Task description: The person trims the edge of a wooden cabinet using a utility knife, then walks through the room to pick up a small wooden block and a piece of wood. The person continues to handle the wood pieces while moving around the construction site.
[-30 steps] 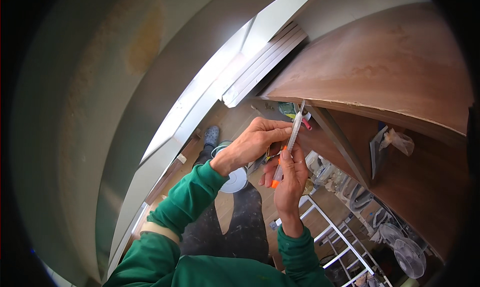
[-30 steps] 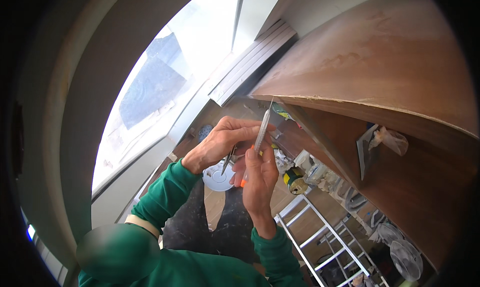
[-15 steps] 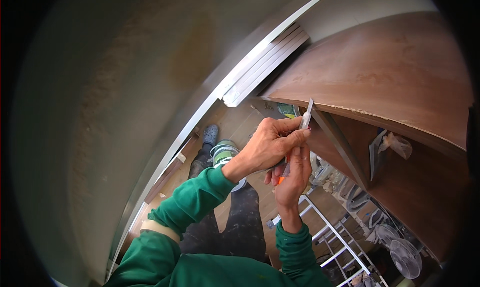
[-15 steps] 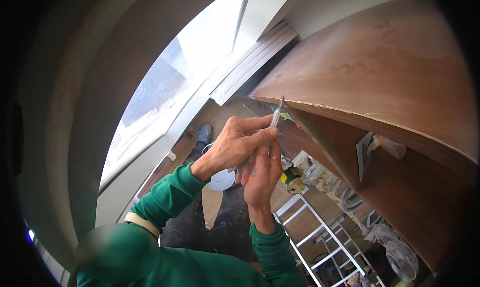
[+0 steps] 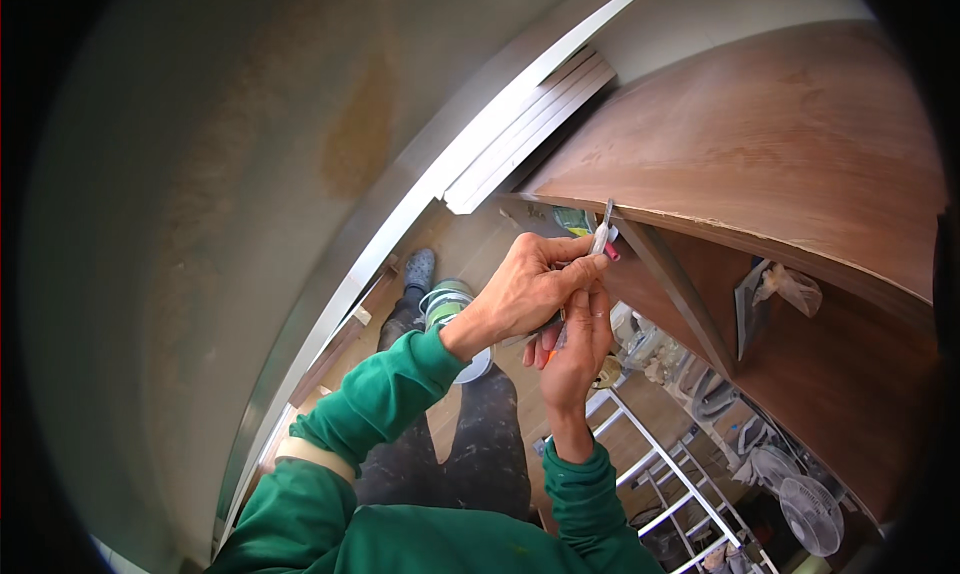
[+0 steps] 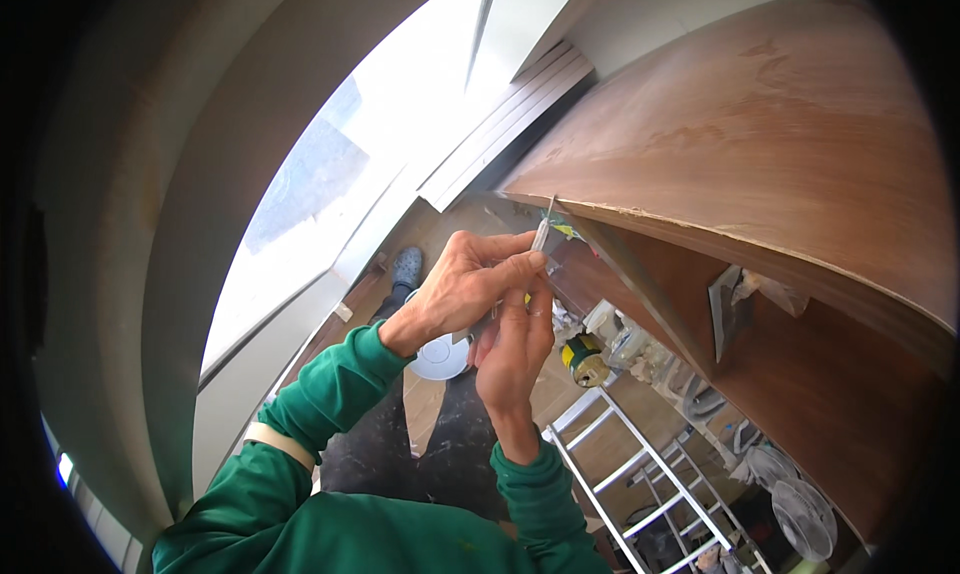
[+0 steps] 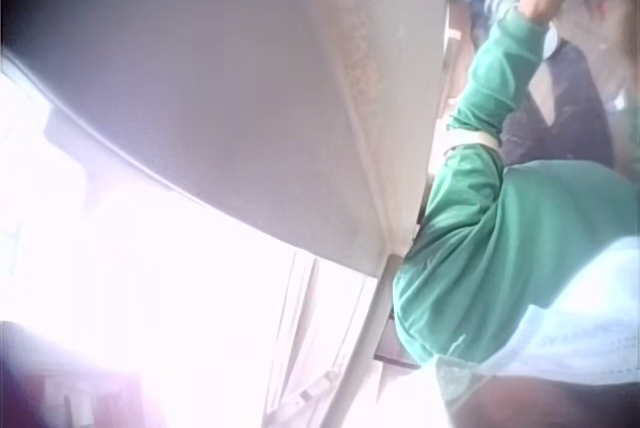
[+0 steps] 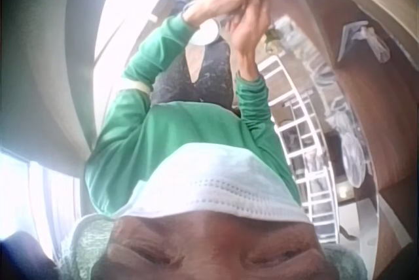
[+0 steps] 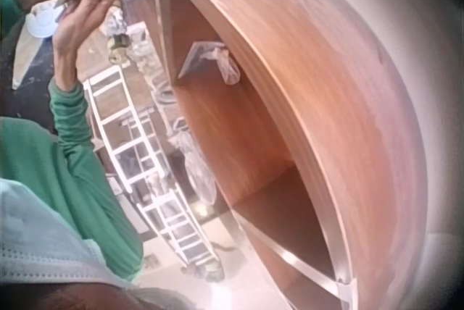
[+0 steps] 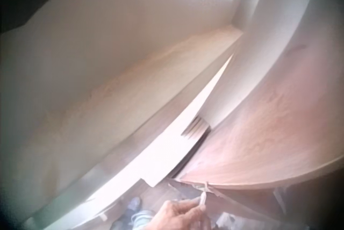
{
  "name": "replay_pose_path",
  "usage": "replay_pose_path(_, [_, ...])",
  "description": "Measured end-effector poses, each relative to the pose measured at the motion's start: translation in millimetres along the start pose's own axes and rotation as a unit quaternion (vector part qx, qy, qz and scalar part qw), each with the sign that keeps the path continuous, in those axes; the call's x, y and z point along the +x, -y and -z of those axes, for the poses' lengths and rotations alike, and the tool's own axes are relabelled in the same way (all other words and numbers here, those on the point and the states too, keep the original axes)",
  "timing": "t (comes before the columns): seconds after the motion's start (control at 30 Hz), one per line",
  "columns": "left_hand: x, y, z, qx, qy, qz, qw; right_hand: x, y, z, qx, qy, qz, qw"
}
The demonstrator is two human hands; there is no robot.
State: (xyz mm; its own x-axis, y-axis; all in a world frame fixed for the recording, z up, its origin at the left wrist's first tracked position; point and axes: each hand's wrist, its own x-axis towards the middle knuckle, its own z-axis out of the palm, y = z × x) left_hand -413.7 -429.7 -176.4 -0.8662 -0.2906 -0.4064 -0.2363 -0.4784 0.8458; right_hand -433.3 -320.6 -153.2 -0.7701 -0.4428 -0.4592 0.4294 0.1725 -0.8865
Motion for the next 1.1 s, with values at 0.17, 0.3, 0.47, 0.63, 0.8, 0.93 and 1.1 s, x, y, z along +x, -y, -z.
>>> replay_pose_path(0.17, [3.9,1.7,1.9,0.016,0.003,-0.010,1.000,2.5,-4.4,-2.0,0.002,-0.026,-0.010,1.000])
replay_pose_path(0.3, [4.4,-0.7,0.9,0.012,-0.002,-0.005,1.000,4.6,-4.8,-1.5,-0.008,-0.021,-0.005,1.000])
replay_pose_path(0.47, [10.0,3.4,3.6,0.048,-0.018,0.005,0.999,11.7,-1.2,-7.4,0.011,-0.029,-0.048,0.998])
replay_pose_path(0.63, [13.0,13.5,7.1,0.036,-0.018,0.021,0.999,15.9,-14.6,1.8,-0.029,-0.015,-0.055,0.998])
replay_pose_path(0.8, [-1.1,6.8,-4.0,0.013,-0.017,-0.019,1.000,6.2,-17.9,0.1,-0.009,-0.027,0.010,1.000])
replay_pose_path(0.93, [1.7,8.1,-7.5,0.046,-0.050,-0.038,0.997,7.5,-16.8,-1.3,0.013,-0.022,0.027,0.999])
replay_pose_path(1.1, [3.6,0.9,-6.3,0.071,-0.020,-0.012,0.997,9.9,-21.6,-1.8,0.036,-0.029,0.044,0.998])
